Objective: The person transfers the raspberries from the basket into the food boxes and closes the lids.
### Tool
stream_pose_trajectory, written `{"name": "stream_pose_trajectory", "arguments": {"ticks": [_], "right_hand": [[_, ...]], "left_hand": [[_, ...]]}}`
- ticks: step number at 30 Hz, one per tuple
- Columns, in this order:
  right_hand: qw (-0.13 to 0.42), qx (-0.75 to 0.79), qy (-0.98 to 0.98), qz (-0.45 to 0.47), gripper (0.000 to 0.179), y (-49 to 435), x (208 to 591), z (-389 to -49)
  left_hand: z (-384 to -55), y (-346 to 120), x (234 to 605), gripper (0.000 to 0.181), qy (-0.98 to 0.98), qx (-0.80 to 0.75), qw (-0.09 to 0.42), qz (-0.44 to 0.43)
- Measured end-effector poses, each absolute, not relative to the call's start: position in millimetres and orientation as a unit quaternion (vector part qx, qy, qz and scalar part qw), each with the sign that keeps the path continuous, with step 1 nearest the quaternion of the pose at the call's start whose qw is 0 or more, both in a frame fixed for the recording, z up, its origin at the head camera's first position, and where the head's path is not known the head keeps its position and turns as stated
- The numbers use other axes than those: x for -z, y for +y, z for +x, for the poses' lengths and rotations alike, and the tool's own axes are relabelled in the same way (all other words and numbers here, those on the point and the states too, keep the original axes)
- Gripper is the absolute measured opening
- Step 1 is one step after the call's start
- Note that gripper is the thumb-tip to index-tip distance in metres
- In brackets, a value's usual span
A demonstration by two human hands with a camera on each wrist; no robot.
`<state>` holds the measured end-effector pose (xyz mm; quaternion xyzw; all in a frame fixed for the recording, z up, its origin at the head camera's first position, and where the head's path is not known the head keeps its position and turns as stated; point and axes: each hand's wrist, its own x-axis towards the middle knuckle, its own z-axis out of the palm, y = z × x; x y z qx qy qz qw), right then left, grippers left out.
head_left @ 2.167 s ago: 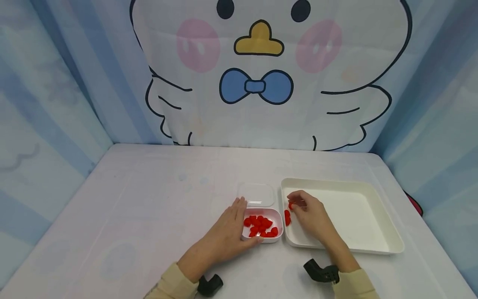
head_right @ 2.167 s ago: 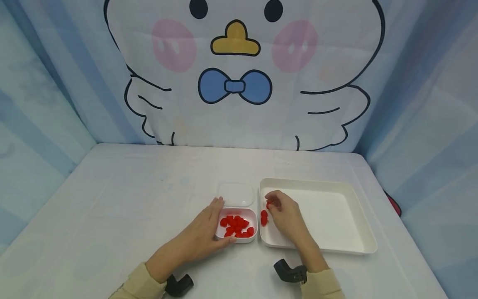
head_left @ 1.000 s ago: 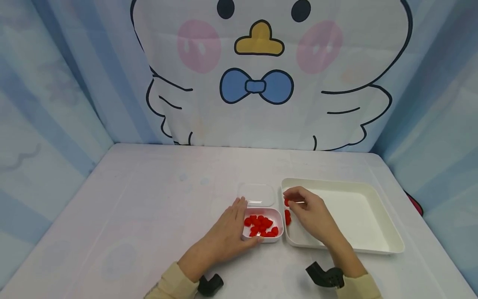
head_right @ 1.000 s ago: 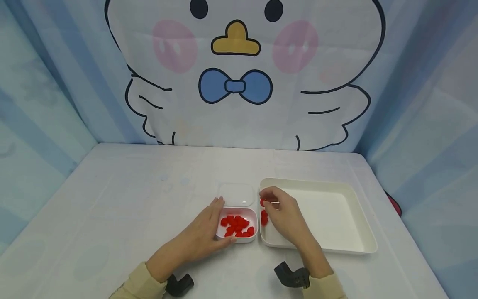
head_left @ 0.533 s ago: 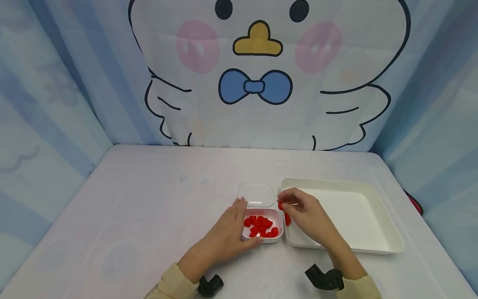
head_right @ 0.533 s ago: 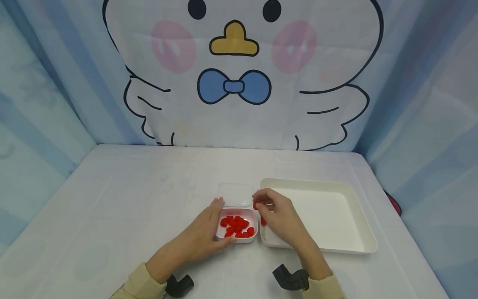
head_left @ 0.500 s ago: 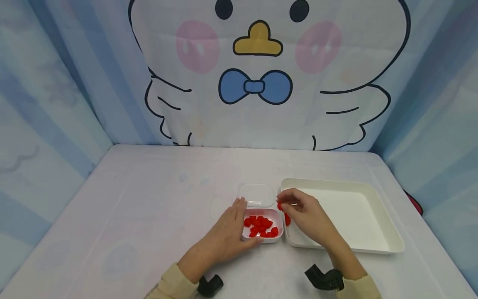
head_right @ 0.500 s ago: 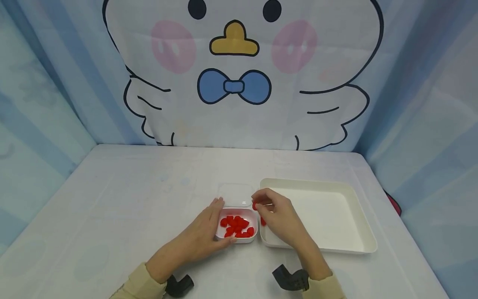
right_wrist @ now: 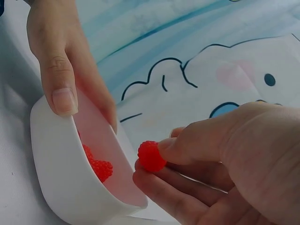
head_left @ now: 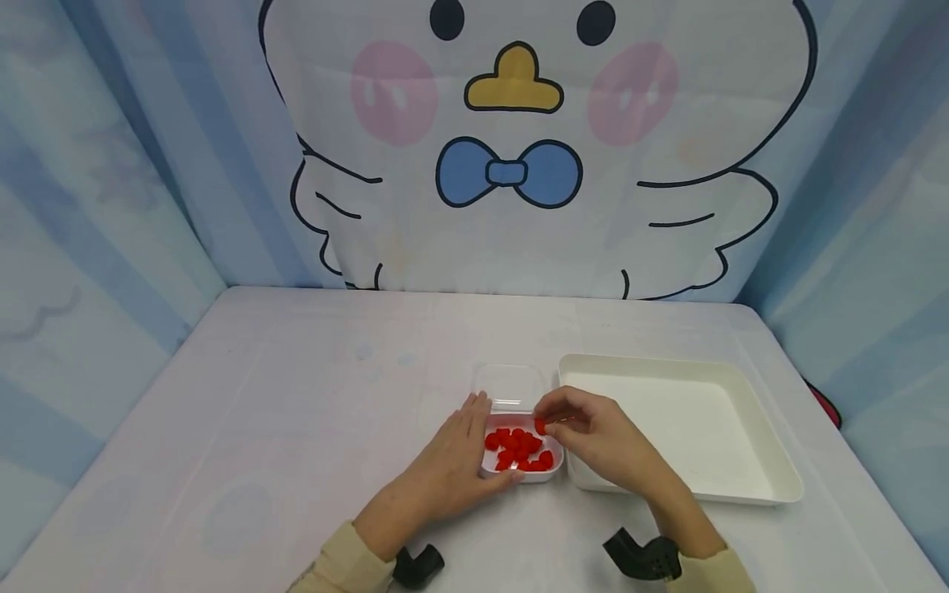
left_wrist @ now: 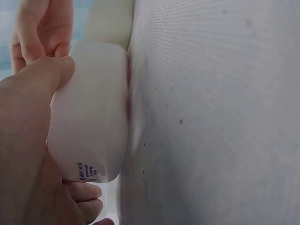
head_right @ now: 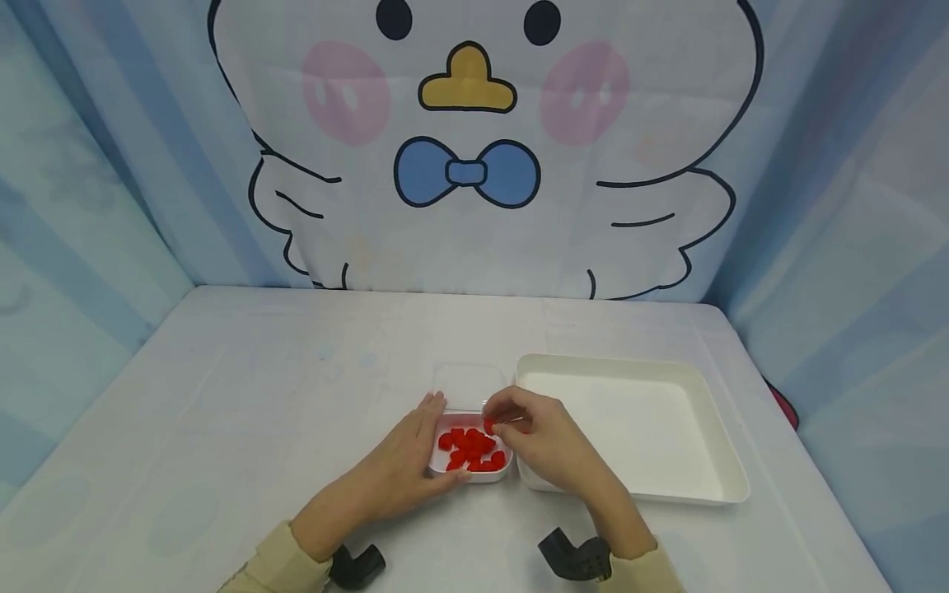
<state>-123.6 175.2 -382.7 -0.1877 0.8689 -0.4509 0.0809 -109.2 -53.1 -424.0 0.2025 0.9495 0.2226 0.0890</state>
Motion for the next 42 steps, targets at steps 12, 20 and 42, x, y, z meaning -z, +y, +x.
{"name": "stream_pose_trajectory", "arguments": {"ticks": [12, 20, 42], "right_hand": [[0.118, 0.448, 0.856, -0.230, 0.022, 177, 382, -124], [0.065, 0.423, 0.881, -0.200, 0.023, 181, 380, -125], [0.007, 0.448, 0.888, -0.099, 0.020, 198, 389, -135]], "left_hand": [[-109, -52, 425, 0.106, 0.951, -0.214, 0.087, 0.204], [-109, -52, 425, 0.107, 0.951, -0.219, 0.090, 0.201], [-109, -51, 425, 0.107, 0.952, -0.219, 0.104, 0.188]]}}
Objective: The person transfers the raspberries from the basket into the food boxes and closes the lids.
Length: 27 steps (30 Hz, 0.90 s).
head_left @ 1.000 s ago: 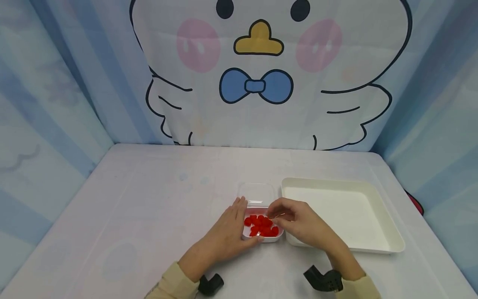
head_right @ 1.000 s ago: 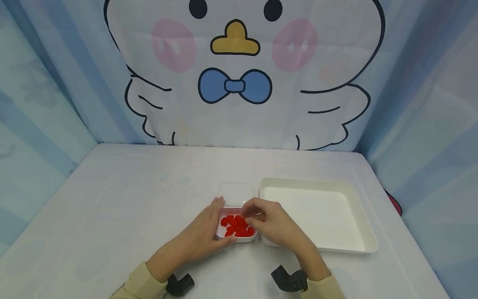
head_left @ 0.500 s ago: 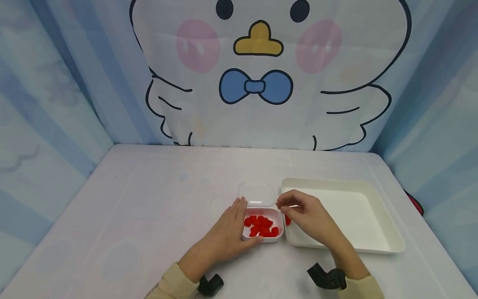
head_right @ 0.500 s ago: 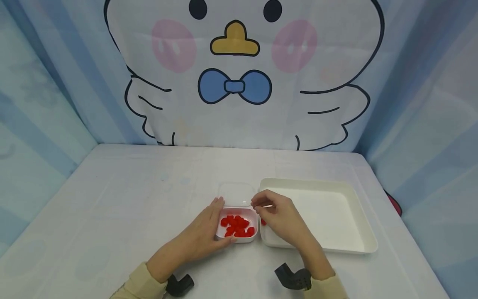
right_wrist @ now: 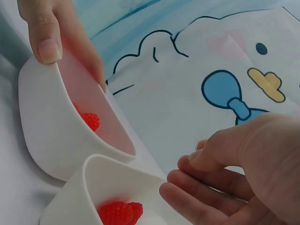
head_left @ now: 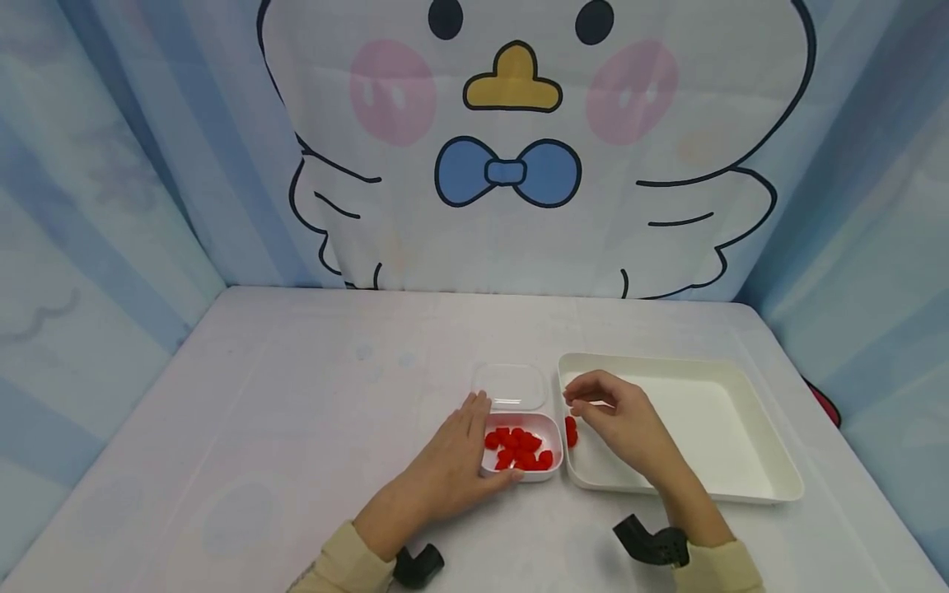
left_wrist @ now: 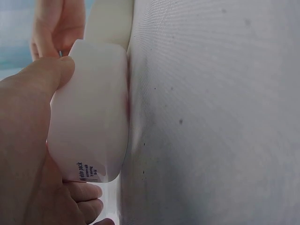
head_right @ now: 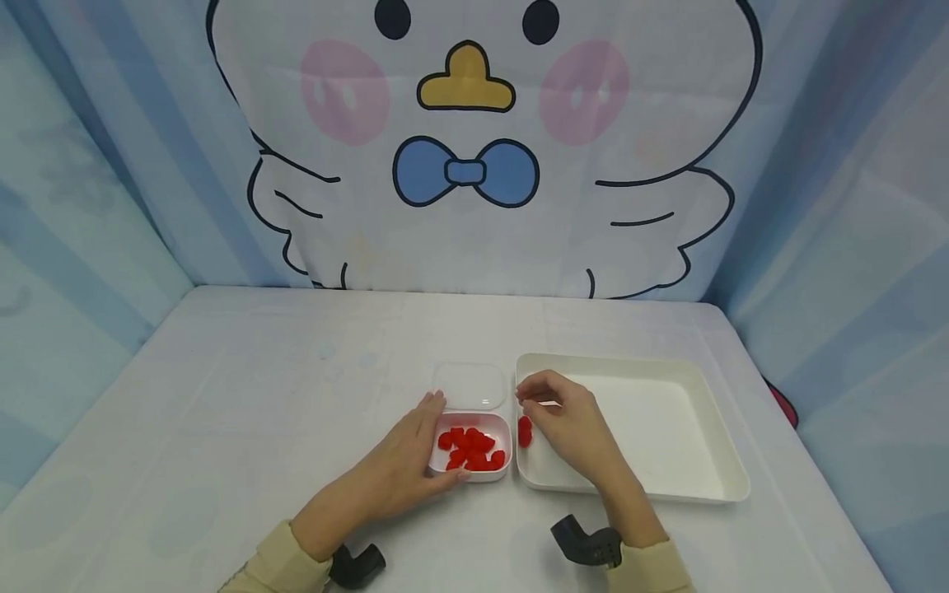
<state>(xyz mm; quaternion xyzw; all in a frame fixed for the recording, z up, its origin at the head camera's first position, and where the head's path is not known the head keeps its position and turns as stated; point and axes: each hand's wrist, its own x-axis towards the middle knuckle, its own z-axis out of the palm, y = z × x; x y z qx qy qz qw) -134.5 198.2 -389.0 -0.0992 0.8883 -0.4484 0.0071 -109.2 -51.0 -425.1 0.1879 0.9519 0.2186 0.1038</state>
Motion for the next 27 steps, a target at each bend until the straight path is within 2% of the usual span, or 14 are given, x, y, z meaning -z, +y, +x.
{"name": "stream_pose_trajectory", "arguments": {"ticks": [13, 27], "right_hand": [[0.026, 0.422, 0.903, -0.080, 0.020, 201, 410, -144], [0.044, 0.398, 0.912, -0.085, 0.021, 197, 417, -144]], "left_hand": [[-109, -52, 427, 0.107, 0.950, -0.223, 0.096, 0.194], [-108, -51, 426, 0.105, 0.950, -0.223, 0.091, 0.199]]}}
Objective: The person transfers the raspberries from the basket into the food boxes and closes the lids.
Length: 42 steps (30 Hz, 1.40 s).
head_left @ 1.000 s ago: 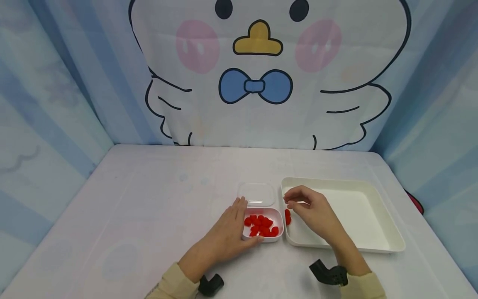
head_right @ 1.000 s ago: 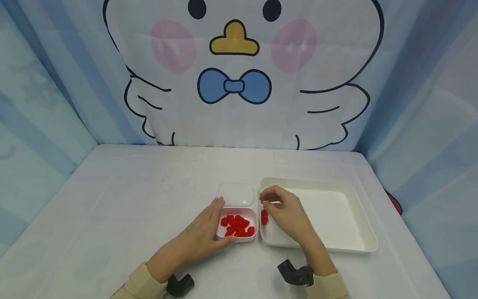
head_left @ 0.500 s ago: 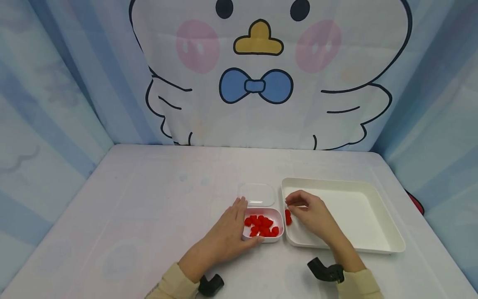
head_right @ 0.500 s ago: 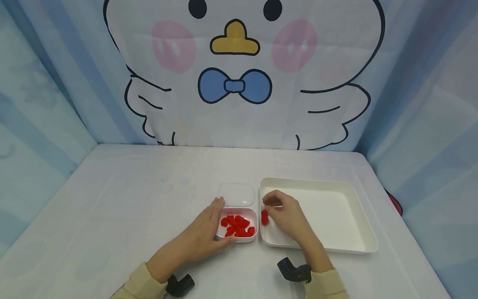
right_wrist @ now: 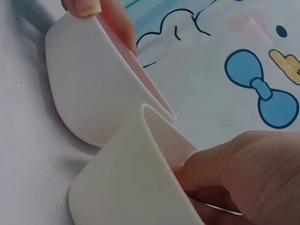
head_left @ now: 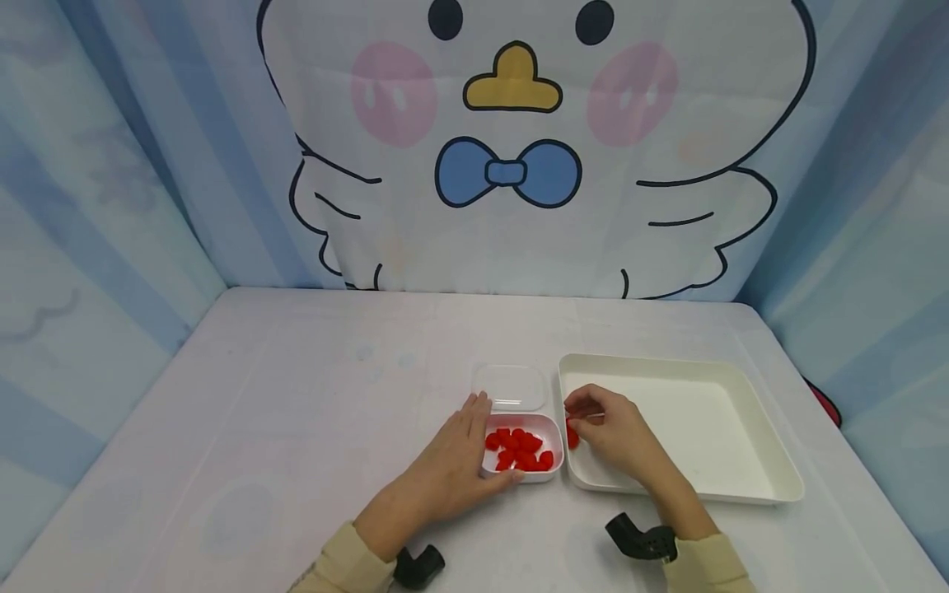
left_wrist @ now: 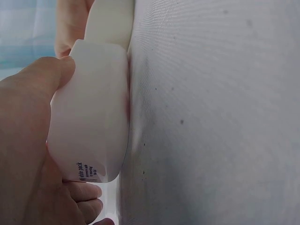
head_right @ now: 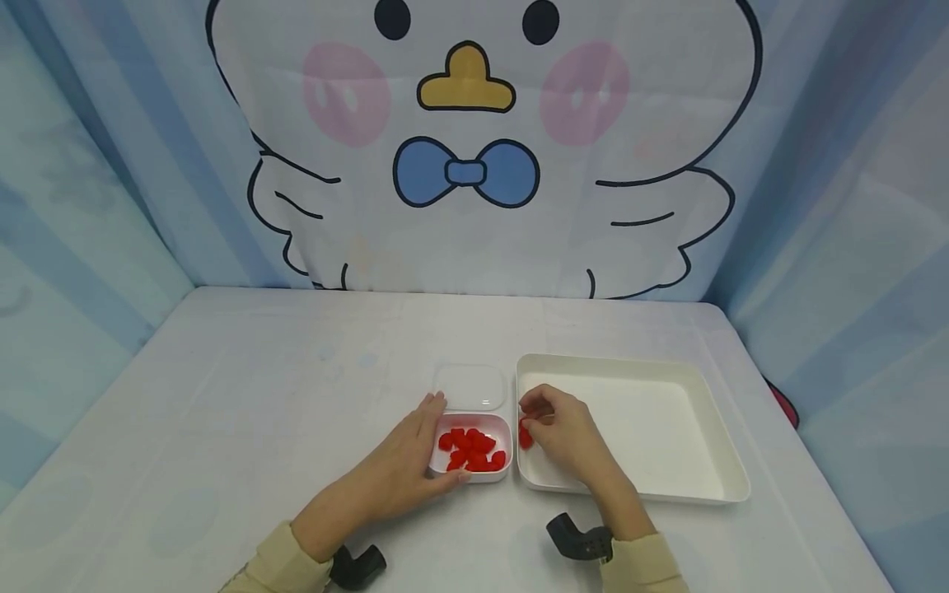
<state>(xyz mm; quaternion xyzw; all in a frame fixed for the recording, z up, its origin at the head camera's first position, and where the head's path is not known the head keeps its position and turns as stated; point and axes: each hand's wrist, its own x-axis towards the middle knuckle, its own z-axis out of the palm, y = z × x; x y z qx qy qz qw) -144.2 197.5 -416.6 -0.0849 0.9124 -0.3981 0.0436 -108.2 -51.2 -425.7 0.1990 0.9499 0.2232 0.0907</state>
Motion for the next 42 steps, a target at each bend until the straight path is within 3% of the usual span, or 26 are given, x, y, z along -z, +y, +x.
{"name": "stream_pose_trajectory", "arguments": {"ticks": [18, 42], "right_hand": [[0.057, 0.382, 0.920, -0.064, 0.015, 196, 415, -143], [-0.002, 0.395, 0.917, -0.058, 0.016, 194, 399, -139]], "left_hand": [[-108, -52, 425, 0.107, 0.951, -0.219, 0.101, 0.193], [-107, -52, 424, 0.105, 0.951, -0.218, 0.096, 0.198]]}}
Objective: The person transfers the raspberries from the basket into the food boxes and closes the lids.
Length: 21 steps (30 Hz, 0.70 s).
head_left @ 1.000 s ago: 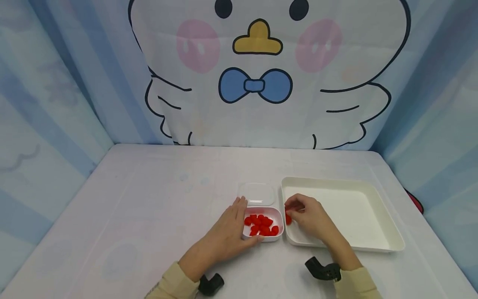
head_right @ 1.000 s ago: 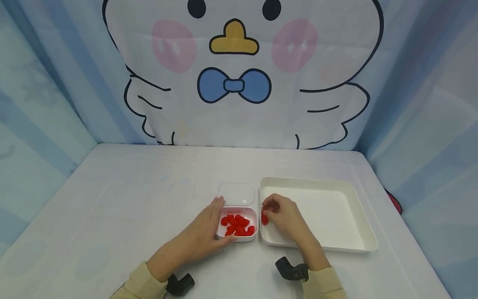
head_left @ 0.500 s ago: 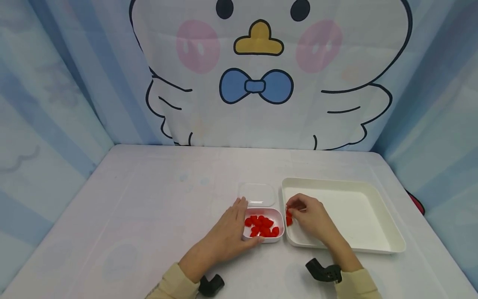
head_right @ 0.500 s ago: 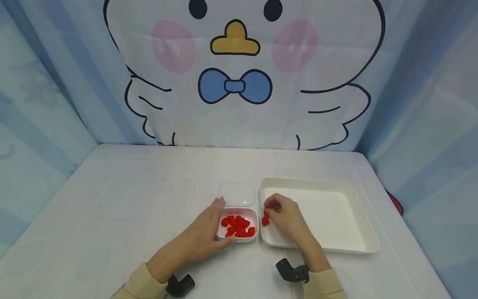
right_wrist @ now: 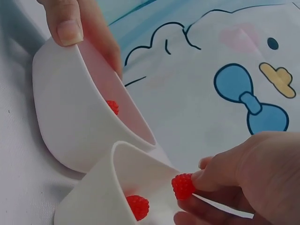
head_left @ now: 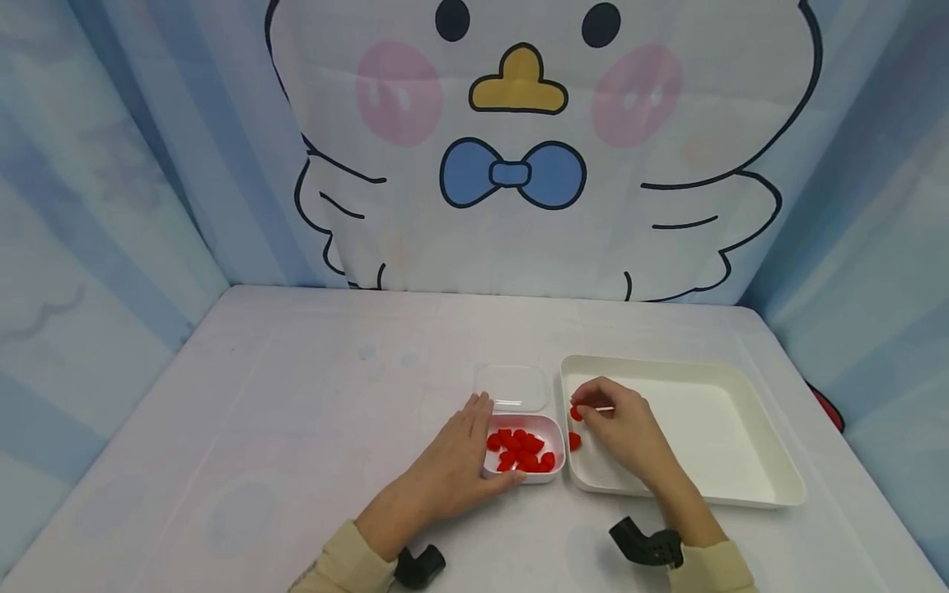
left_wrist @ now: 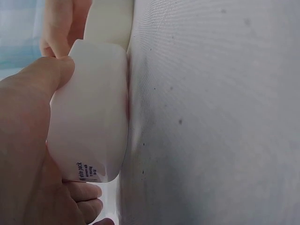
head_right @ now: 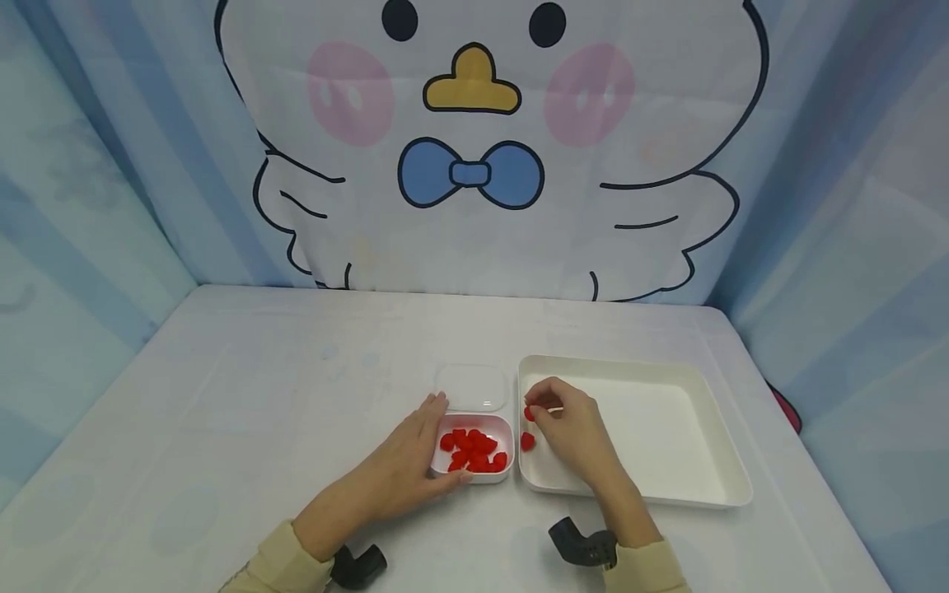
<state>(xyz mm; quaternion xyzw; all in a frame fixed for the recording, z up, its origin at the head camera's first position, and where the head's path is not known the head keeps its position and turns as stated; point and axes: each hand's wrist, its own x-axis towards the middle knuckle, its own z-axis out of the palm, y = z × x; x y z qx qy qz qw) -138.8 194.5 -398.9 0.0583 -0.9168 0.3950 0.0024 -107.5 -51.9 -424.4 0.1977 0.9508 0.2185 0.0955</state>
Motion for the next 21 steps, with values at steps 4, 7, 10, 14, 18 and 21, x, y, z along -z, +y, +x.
{"name": "stream_pose_trajectory", "arguments": {"ticks": [4, 7, 10, 14, 18, 21], "right_hand": [[0.011, -0.398, -0.915, 0.065, 0.017, 193, 396, -137], [0.015, -0.403, -0.912, 0.070, 0.017, 192, 394, -137], [0.021, -0.407, -0.910, 0.076, 0.017, 190, 392, -136], [0.022, -0.415, -0.905, 0.087, 0.017, 187, 390, -133], [0.014, -0.428, -0.899, 0.093, 0.018, 183, 388, -130], [0.007, -0.438, -0.893, 0.099, 0.018, 180, 387, -128]], "left_hand": [[-108, -52, 423, 0.106, 0.951, -0.217, 0.098, 0.195], [-108, -51, 422, 0.106, 0.952, -0.215, 0.097, 0.195], [-109, -51, 423, 0.105, 0.952, -0.214, 0.097, 0.197], [-109, -52, 423, 0.104, 0.951, -0.216, 0.098, 0.200], [-110, -53, 424, 0.103, 0.949, -0.221, 0.093, 0.204], [-109, -53, 425, 0.104, 0.950, -0.218, 0.093, 0.205]]}}
